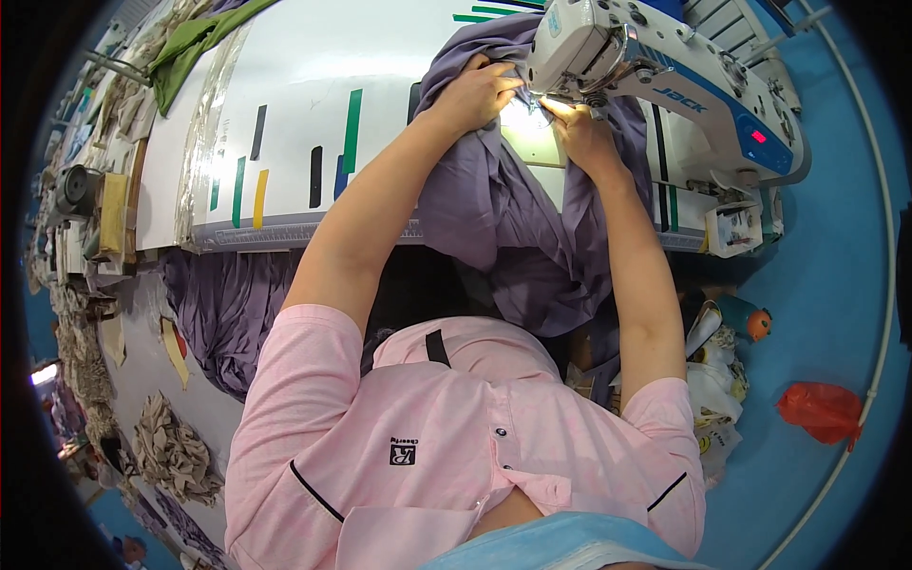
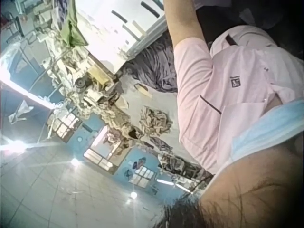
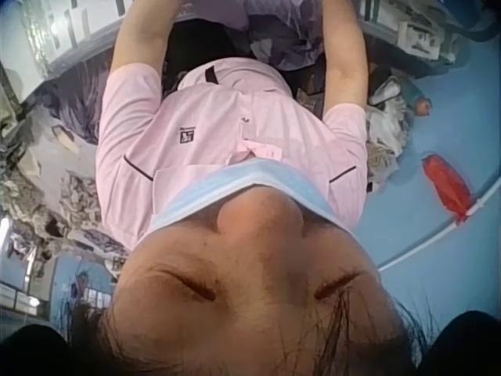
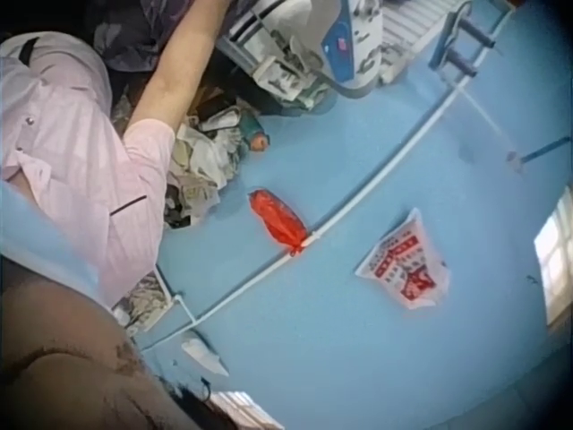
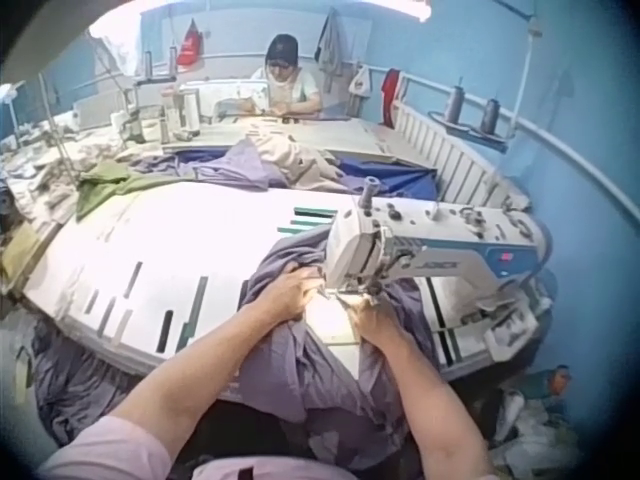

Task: Use a sewing machine to join and hem pieces of purple fabric.

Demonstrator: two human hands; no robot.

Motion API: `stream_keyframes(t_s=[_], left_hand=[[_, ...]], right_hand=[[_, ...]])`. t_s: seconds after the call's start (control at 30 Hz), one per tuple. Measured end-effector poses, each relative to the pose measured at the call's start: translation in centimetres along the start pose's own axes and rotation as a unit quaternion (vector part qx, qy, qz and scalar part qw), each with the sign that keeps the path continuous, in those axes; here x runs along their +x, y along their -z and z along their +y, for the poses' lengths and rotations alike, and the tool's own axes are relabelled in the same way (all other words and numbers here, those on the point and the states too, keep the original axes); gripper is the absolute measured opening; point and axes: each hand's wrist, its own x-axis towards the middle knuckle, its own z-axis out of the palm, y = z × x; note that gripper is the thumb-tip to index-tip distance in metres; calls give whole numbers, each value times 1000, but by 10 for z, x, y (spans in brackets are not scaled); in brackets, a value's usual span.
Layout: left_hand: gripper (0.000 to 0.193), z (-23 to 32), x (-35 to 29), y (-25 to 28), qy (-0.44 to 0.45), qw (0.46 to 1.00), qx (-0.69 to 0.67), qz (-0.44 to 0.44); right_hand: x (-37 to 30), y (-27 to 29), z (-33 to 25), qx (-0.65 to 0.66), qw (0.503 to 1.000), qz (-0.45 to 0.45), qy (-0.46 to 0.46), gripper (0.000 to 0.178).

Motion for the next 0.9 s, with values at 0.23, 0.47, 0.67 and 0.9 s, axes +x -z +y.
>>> stream_keyframes(t_s=[0.23, 0.47, 0.67, 0.9], left_hand=[[31, 20, -18, 5, 18, 999, -3, -42], [38, 52, -50, 12, 34, 999, 6, -39], [34, 52, -53, 15, 30, 999, -7, -12], [30, 21, -53, 14, 16, 999, -12, 44]], right_hand=[[-22, 11, -7, -12, 996, 31, 80, 27], [-47, 11, -31, 101, 994, 41, 27, 18], [-37, 26, -34, 184, 981, 24, -52, 24], [-36, 29, -36, -23, 998, -61, -6, 30]])
